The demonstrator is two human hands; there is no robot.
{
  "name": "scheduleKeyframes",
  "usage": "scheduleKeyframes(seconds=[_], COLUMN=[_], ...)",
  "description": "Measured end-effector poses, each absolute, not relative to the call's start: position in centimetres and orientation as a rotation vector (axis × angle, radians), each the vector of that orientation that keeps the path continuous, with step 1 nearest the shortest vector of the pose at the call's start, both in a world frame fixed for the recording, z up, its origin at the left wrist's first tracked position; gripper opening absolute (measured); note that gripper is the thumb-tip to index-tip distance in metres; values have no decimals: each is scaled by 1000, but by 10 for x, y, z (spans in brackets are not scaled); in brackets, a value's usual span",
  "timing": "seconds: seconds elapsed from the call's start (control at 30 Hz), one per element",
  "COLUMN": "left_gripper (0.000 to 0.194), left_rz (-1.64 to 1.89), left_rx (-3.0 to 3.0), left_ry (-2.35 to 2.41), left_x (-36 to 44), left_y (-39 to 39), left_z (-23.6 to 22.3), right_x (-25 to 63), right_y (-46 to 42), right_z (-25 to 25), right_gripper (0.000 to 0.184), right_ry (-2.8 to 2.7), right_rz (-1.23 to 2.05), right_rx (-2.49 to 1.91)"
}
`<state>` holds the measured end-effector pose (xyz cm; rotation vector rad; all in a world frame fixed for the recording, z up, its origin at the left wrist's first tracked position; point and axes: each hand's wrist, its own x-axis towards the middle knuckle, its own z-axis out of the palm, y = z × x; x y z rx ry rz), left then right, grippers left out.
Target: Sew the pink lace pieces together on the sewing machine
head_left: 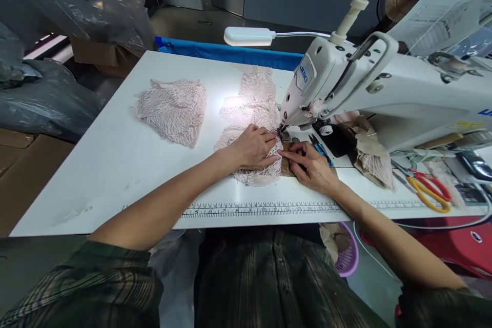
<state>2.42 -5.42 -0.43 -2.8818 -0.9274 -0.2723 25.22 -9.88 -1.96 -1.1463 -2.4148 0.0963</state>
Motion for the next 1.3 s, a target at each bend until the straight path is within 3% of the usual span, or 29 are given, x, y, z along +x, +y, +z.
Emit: scheduleKeyframes(seconds=[0.53,0.77,1.3], left_gripper=[51,42,39], left_rz=[-296,-358,-372], left_rx=[-2817,-2833,-2921], left_ry=[-921,-850,-1048], left_x=[30,30,29], left_y=[-61,-61,-51], left_z=[-3,-4,0], right_x=[258,261,255], right_y=[-94,-89,-79], right_z=[-17,-11,-5], right_gripper=[37,38,41], right_ry=[-2462,-2529,-2620], right_rz=[164,254,99], right_rx=[-1160,-1150,-1266])
